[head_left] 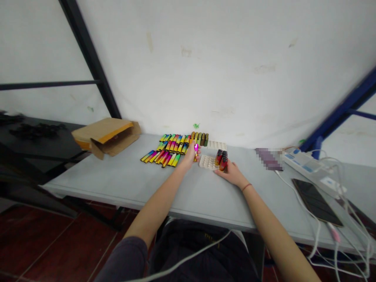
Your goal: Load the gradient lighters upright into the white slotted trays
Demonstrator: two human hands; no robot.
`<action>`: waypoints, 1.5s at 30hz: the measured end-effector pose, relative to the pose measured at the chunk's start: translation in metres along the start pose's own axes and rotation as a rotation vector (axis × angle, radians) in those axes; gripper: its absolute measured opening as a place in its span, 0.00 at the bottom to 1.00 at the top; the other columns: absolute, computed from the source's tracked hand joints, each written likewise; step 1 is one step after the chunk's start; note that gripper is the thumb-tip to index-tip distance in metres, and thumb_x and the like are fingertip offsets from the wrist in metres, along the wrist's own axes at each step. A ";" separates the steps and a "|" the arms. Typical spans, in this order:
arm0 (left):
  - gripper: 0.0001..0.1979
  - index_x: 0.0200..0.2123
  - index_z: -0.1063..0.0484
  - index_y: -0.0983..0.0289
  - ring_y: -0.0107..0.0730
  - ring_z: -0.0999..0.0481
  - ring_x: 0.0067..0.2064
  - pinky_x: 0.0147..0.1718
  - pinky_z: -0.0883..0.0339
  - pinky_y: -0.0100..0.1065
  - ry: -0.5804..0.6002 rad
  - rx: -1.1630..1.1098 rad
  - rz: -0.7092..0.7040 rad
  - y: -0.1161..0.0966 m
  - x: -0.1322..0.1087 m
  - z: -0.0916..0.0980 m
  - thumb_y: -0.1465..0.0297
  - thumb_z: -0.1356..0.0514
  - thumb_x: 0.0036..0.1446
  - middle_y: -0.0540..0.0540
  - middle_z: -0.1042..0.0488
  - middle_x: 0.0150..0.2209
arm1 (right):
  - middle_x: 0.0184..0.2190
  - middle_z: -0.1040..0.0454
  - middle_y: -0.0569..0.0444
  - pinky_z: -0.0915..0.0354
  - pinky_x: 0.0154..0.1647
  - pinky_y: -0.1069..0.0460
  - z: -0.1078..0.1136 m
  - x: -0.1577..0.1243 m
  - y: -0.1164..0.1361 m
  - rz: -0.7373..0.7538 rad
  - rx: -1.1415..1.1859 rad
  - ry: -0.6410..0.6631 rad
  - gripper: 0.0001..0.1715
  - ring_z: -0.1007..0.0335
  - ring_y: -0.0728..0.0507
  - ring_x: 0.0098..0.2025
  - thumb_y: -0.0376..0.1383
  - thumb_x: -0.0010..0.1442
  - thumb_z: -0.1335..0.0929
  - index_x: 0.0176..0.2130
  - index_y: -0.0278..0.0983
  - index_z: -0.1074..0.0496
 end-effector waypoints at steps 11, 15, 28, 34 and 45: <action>0.26 0.22 0.42 0.61 0.19 0.54 0.11 0.12 0.61 0.25 -0.060 -0.372 0.204 0.018 -0.005 0.001 0.47 0.50 0.61 0.41 0.51 0.12 | 0.49 0.24 0.42 0.40 0.57 0.36 0.000 0.000 0.000 -0.006 -0.002 -0.003 0.32 0.27 0.33 0.50 0.50 0.59 0.31 0.55 0.36 0.36; 0.22 0.20 0.45 0.60 0.19 0.58 0.12 0.12 0.64 0.25 -0.104 -0.407 0.186 0.019 -0.004 0.005 0.54 0.52 0.62 0.41 0.55 0.12 | 0.48 0.24 0.43 0.39 0.56 0.37 0.000 0.000 0.000 -0.007 -0.004 -0.004 0.31 0.27 0.34 0.49 0.50 0.59 0.31 0.55 0.36 0.36; 0.17 0.21 0.46 0.60 0.20 0.57 0.12 0.13 0.65 0.25 -0.240 -0.421 0.136 0.026 -0.002 0.015 0.61 0.54 0.62 0.41 0.55 0.13 | 0.47 0.23 0.44 0.39 0.56 0.38 0.001 0.000 0.001 -0.002 -0.014 -0.015 0.30 0.26 0.34 0.48 0.49 0.59 0.30 0.54 0.37 0.35; 0.18 0.21 0.45 0.60 0.20 0.57 0.12 0.12 0.64 0.25 -0.207 -0.482 0.124 0.025 0.000 0.016 0.59 0.52 0.61 0.41 0.55 0.13 | 0.47 0.23 0.45 0.39 0.56 0.38 0.002 0.000 0.001 -0.006 -0.011 -0.029 0.31 0.26 0.34 0.48 0.49 0.58 0.29 0.55 0.37 0.34; 0.17 0.22 0.44 0.60 0.20 0.54 0.11 0.12 0.62 0.25 -0.183 -0.555 0.163 0.027 -0.003 0.008 0.62 0.53 0.63 0.41 0.52 0.12 | 0.50 0.24 0.43 0.40 0.57 0.37 0.000 0.000 0.001 0.007 0.002 -0.007 0.31 0.27 0.34 0.50 0.50 0.59 0.30 0.55 0.36 0.36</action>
Point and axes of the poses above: each hand's wrist, its own x-axis towards the middle knuckle, its own z-axis out of the back of the hand, y = z × x, the point moved 9 cm from there along x, towards the middle knuckle
